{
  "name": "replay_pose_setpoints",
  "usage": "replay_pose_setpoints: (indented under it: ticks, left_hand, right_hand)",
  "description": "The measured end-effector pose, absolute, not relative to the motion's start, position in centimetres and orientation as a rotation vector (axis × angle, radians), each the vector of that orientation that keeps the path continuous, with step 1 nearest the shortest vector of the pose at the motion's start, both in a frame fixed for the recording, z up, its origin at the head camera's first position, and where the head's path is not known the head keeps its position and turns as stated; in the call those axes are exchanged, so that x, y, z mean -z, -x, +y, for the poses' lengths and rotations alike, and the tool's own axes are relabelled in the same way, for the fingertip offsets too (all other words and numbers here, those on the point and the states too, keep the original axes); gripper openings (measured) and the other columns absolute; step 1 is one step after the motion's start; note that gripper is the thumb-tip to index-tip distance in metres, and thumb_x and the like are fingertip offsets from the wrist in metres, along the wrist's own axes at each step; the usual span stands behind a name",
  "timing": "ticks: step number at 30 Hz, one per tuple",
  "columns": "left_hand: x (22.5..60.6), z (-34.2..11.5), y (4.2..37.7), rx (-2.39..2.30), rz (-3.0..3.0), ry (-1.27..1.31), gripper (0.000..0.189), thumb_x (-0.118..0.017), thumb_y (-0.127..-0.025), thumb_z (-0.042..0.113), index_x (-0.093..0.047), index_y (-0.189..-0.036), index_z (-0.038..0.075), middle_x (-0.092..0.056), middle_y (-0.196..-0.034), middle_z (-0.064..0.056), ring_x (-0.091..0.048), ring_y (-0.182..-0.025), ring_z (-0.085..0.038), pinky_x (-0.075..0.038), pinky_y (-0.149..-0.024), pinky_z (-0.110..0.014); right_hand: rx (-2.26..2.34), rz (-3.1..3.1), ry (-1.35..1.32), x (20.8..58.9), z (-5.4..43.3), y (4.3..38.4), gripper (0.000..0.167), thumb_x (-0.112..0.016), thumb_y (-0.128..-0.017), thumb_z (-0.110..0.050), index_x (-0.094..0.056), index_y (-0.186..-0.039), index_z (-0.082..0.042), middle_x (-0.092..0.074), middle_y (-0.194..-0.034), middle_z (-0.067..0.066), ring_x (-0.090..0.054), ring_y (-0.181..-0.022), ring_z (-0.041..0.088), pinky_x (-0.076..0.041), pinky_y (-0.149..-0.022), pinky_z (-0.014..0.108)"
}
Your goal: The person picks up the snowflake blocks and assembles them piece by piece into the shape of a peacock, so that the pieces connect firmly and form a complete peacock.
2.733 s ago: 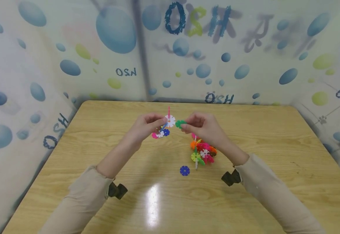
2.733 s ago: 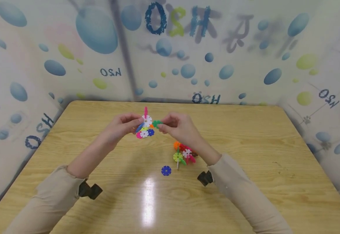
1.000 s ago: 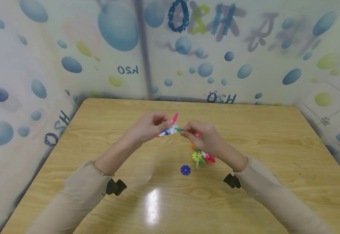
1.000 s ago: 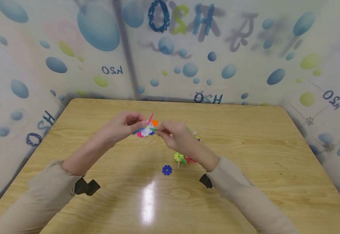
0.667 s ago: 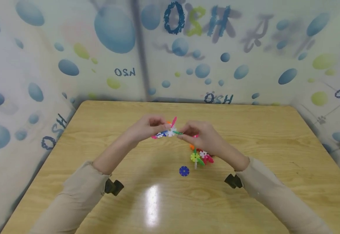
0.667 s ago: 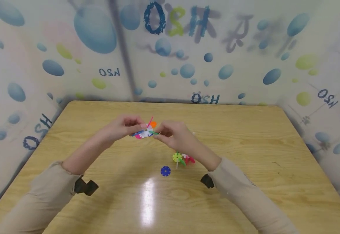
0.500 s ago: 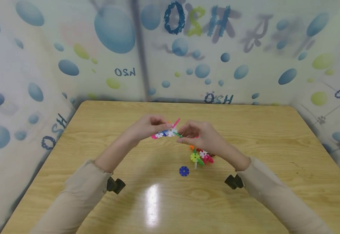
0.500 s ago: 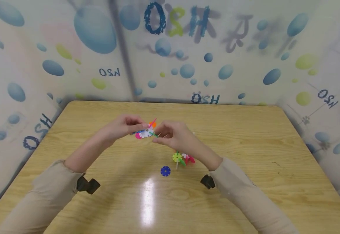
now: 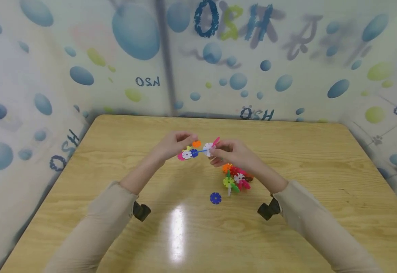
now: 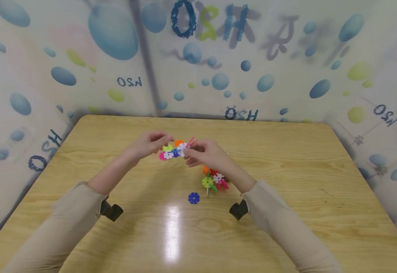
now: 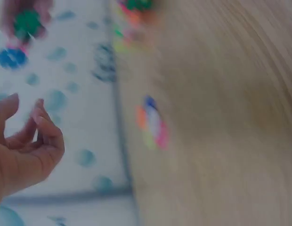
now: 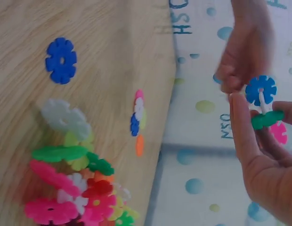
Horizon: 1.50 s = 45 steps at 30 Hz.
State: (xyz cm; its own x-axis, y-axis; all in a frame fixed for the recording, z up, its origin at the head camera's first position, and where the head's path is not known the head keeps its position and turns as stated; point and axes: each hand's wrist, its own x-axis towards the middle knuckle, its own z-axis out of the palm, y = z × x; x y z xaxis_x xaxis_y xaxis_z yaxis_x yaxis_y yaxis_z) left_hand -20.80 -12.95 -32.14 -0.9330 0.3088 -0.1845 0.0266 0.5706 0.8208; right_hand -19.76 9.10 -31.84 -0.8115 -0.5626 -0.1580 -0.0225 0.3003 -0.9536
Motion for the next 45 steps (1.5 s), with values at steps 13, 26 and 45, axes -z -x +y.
replay_pose_setpoints:
  ticks: [13, 26, 45]
  left_hand:
    - [39.6, -13.9, 24.2, -0.557, 2.838, -0.306, 0.038, -0.069, -0.081, 0.023, -0.056, -0.104, -0.005, -0.054, -0.103, -0.02, -0.049, -0.091, -0.028, -0.045, -0.083, -0.039]
    - [37.5, -14.1, 23.0, -1.071, 2.607, -0.219, 0.021, -0.053, -0.093, 0.018, -0.053, -0.078, 0.003, -0.052, -0.066, -0.003, -0.045, -0.058, -0.011, -0.041, -0.055, -0.023]
    - [32.1, -12.1, 19.0, -1.57, 2.204, -0.256, 0.024, -0.058, -0.089, 0.012, -0.057, -0.108, -0.003, -0.058, -0.072, 0.002, -0.056, -0.064, -0.008, -0.052, -0.066, -0.025]
  right_hand:
    - [1.597, 2.089, 0.263, 33.2, 9.5, 20.4, 0.036, -0.049, -0.095, -0.024, -0.053, -0.11, 0.009, -0.065, -0.095, 0.016, -0.066, -0.075, 0.018, -0.056, -0.075, 0.036]
    - [1.637, 2.01, 0.18, 32.6, 9.9, 20.2, 0.041, -0.046, -0.096, -0.026, -0.049, -0.116, 0.009, -0.066, -0.08, 0.001, -0.065, -0.068, 0.011, -0.056, -0.073, 0.032]
    - [1.582, 2.114, 0.242, 32.1, 10.0, 19.7, 0.035, -0.043, -0.096, -0.021, -0.049, -0.114, 0.009, -0.064, -0.098, 0.023, -0.064, -0.07, 0.011, -0.056, -0.075, 0.036]
